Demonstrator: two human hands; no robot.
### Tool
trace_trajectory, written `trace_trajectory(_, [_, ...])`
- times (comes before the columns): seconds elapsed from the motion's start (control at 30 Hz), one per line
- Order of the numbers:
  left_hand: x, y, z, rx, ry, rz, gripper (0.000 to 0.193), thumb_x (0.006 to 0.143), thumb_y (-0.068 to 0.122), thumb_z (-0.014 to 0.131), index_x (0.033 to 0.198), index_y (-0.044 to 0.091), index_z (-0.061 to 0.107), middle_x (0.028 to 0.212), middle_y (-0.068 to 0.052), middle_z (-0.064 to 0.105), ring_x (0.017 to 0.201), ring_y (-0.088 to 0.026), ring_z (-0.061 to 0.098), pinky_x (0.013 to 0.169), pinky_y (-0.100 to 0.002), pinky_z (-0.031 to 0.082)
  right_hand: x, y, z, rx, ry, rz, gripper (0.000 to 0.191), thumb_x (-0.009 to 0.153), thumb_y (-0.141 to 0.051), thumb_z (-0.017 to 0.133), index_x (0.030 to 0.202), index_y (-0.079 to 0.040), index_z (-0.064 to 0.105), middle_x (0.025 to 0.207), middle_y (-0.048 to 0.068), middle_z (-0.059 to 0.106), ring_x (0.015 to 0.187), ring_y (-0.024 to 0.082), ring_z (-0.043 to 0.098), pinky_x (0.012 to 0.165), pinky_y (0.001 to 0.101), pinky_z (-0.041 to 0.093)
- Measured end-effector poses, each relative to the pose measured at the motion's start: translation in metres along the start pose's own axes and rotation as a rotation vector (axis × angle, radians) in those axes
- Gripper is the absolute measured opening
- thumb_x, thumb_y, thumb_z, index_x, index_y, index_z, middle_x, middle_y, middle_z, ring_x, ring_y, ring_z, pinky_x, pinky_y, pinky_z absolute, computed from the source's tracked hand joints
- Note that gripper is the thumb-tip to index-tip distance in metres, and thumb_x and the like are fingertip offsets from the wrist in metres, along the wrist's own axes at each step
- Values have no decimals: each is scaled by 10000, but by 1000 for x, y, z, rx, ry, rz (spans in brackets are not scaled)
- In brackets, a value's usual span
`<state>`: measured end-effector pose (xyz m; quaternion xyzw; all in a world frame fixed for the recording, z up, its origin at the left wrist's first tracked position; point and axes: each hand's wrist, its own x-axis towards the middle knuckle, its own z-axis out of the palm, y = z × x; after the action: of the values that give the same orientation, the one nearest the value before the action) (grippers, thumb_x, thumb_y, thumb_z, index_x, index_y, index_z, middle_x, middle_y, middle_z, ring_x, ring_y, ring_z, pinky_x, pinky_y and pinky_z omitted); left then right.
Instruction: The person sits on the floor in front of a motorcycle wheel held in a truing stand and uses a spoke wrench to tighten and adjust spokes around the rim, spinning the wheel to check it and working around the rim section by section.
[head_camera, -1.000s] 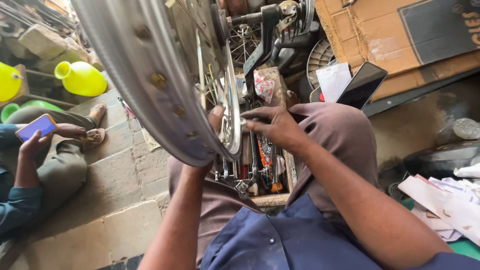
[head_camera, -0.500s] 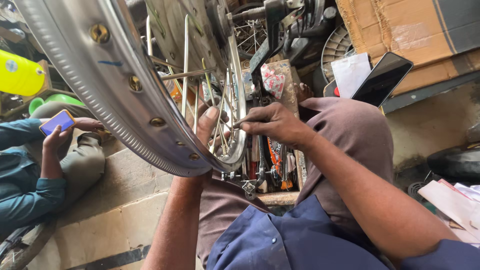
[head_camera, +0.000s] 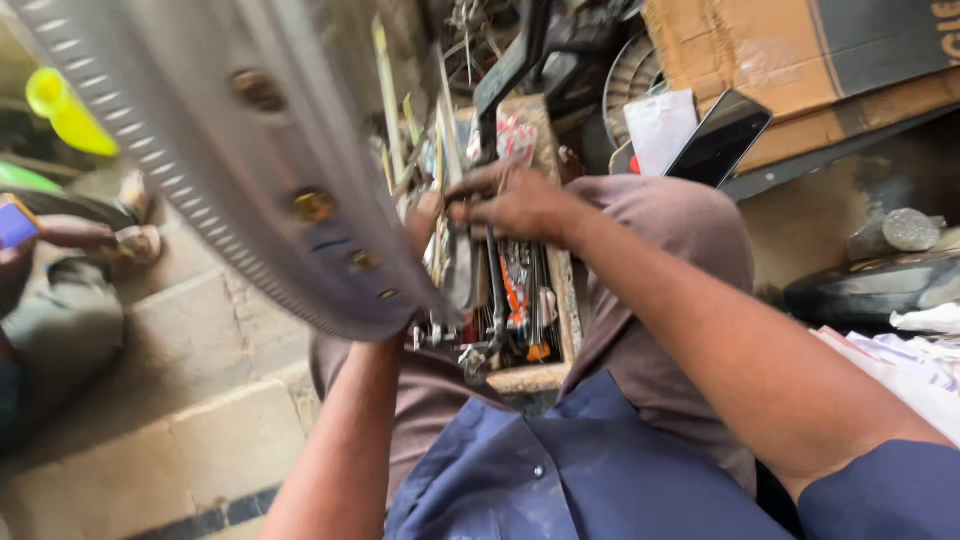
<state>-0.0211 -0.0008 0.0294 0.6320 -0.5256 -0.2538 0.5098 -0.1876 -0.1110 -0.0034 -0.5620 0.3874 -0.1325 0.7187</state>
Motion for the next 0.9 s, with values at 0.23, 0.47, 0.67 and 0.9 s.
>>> trace_trajectory(0.23, [7, -8, 2, -51, -32, -72, 542, 986, 382, 655, 1374, 14, 570, 1174, -143, 652, 1060, -225, 642, 913, -369, 557, 1, -7, 32, -632, 522, -32, 332, 906, -377, 768, 1148, -150, 787, 1027, 95, 770, 899, 193, 712, 790, 334, 533])
trace_trajectory(0.47, [15, 53, -10, -307, -74, -267, 516, 963, 388, 665, 1358, 65, 585, 1113, -84, 659, 994, -184, 645, 862, -358, 570, -50, 7, -16, -203, 437, -117, 386, 956, -342, 701, 1222, -63, 726, 1178, 112, 756, 1011, 176, 739, 870, 302, 592])
trace_trajectory(0.67, [18, 99, -23, -576, -39, -541, 497, 943, 392, 674, 1345, 110, 599, 1060, -33, 665, 937, -149, 648, 819, -349, 582, -39, 10, -2, -287, 85, -228, 404, 929, -312, 719, 1280, -111, 730, 1170, 87, 779, 1069, 179, 714, 954, 322, 524])
trace_trajectory(0.9, [17, 110, -30, -614, -14, -678, 464, 920, 429, 694, 1273, 129, 658, 965, -15, 643, 844, -137, 616, 674, -309, 526, -16, -15, -4, -245, -189, -235, 360, 875, -216, 791, 1214, -99, 765, 1112, 99, 813, 1008, 183, 731, 932, 347, 571])
